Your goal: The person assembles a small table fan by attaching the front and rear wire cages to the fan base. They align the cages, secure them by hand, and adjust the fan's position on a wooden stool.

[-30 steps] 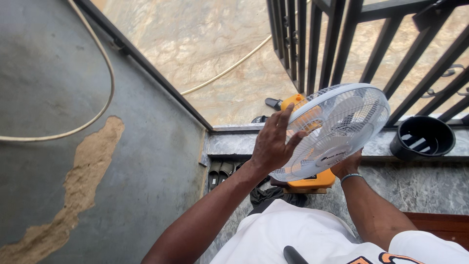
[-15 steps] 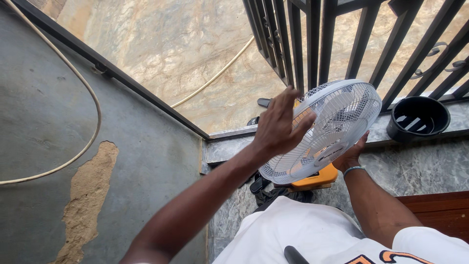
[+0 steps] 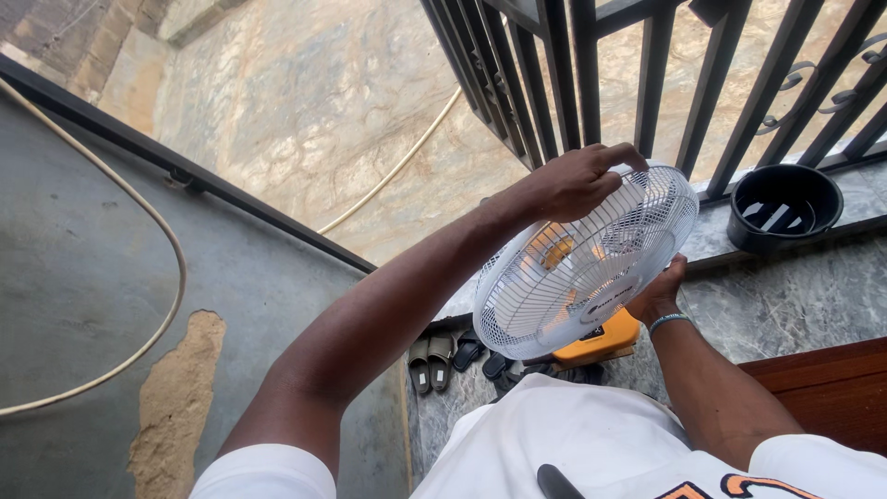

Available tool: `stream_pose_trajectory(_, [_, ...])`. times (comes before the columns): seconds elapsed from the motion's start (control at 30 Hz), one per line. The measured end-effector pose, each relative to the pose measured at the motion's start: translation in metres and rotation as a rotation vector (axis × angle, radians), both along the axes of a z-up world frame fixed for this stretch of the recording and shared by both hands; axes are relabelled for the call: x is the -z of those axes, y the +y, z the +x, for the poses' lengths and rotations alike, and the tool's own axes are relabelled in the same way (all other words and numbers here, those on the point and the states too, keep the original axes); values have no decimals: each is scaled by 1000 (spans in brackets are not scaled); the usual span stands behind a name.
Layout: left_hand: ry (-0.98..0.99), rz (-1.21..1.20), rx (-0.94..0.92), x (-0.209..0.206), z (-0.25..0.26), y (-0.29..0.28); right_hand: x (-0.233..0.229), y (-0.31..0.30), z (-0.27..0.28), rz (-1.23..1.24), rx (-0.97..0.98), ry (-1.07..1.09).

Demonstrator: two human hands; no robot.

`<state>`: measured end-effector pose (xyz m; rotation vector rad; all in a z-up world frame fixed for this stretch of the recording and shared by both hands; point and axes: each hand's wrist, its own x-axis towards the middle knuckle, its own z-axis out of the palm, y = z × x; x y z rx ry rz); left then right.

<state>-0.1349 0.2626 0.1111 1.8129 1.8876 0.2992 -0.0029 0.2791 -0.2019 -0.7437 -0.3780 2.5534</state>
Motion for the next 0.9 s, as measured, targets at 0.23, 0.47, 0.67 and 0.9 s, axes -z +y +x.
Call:
stream_pose_trajectory(0.23, [-72,-59,71,2,-1,10,-42,-1,9,5,-25,-122])
stream_pose_trajectory(0.47, [4,-122,-20,34,-4,31,-13,16,-1,21,36,-29])
stream_pose_trajectory(0.67, [-109,-16,73,63,-14,37,-53,19,5,210,77,-59])
stream_pose_trajectory(0.9, [8,-108,35,3,18,11,-77,15,6,268,49,-29])
